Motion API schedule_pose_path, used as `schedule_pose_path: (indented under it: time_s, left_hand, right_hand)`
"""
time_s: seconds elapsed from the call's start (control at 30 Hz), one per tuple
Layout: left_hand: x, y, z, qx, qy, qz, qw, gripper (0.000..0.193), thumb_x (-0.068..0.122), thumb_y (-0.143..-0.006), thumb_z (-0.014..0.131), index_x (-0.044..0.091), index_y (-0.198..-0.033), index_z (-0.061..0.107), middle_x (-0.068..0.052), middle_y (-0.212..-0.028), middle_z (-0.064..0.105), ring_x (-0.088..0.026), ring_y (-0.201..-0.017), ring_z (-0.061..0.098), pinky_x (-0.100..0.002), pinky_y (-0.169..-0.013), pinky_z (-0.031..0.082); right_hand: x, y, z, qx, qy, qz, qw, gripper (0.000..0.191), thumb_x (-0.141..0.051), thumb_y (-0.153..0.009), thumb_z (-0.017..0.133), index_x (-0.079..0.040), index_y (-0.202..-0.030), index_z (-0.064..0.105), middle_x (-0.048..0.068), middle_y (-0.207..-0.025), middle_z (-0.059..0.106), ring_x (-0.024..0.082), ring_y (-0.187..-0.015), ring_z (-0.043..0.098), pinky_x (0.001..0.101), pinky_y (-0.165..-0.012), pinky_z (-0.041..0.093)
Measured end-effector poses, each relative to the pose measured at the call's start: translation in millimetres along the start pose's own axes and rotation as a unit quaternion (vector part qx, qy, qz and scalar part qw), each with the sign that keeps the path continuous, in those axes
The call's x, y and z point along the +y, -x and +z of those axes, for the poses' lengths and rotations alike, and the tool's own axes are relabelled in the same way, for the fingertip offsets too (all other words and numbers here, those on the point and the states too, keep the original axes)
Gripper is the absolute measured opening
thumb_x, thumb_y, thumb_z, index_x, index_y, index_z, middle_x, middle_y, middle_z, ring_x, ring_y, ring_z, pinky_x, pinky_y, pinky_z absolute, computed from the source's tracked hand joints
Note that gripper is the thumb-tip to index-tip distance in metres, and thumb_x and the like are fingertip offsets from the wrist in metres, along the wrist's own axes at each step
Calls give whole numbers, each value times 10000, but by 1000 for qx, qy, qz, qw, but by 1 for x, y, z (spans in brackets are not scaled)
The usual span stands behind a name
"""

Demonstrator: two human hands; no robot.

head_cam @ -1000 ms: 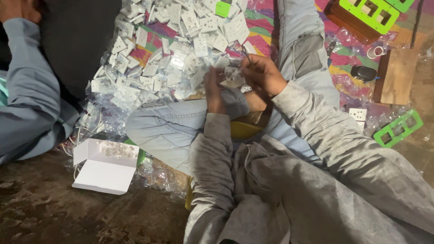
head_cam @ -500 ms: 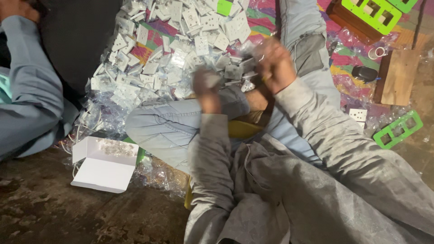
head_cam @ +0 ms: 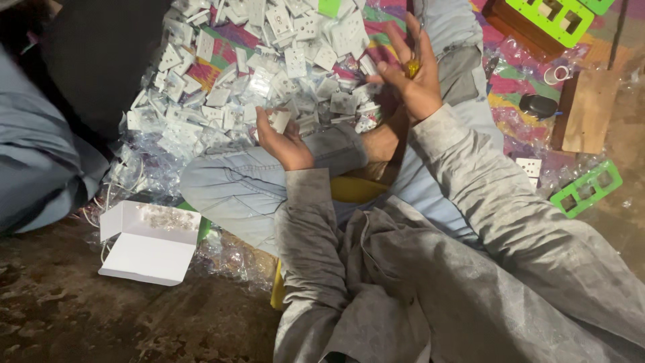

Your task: The person sits on the floor among a large spread of small white plastic switch plates and frames, picking up individual plates, fitting parts together by hand, and setting the handled pieces back on the mat. Other people nearby handle the same components.

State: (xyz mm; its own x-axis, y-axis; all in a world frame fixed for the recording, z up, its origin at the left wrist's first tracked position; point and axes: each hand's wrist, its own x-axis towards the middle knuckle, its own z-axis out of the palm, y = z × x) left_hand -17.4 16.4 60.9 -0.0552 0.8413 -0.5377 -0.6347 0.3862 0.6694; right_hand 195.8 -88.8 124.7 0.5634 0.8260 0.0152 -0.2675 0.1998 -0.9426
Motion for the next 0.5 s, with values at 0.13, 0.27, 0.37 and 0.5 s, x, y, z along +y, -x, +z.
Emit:
schedule_pose_path:
  time_s: [0.13,0.27,0.37,0.5]
  left_hand:
    - [-2,-2,-3,12,0,12,1000,323,431,-959,635,122,-1039,583,-31,-918,642,-141,-792,578,-282,-620,428]
    - [-10,-3,-7,-23,-51,55,997,333,342,-896,612,127,-1150,614,6,-1022,649,-148,-930,625,-328,-713,505]
    - [-18,-9,-10,-102,-36,75,991,349,270,-908,645,74,-1192,592,-69,-1030,661,-212,-966,642,-362,-816,509]
    - [-35,-20,-8,-198,-159,104,962,385,234,-928,630,31,-1247,556,-133,-1032,687,-249,-986,668,-394,-934,536]
  right_hand:
    - [0,3,11,-71,198,-98,973,336,37,-1036,644,48,-1356,540,146,-1303,667,153,-1187,639,286,-999,531]
    - [20,10,9,-87,291,18,953,177,-67,-1064,662,22,-1216,684,99,-1085,759,112,-933,704,268,-753,568]
    - [30,12,5,-131,288,7,949,173,-79,-1053,646,30,-1180,690,72,-1044,756,101,-937,714,257,-808,573]
    - [31,15,5,-167,240,62,954,189,-110,-1084,635,29,-1201,688,69,-1013,744,94,-908,699,257,-789,574]
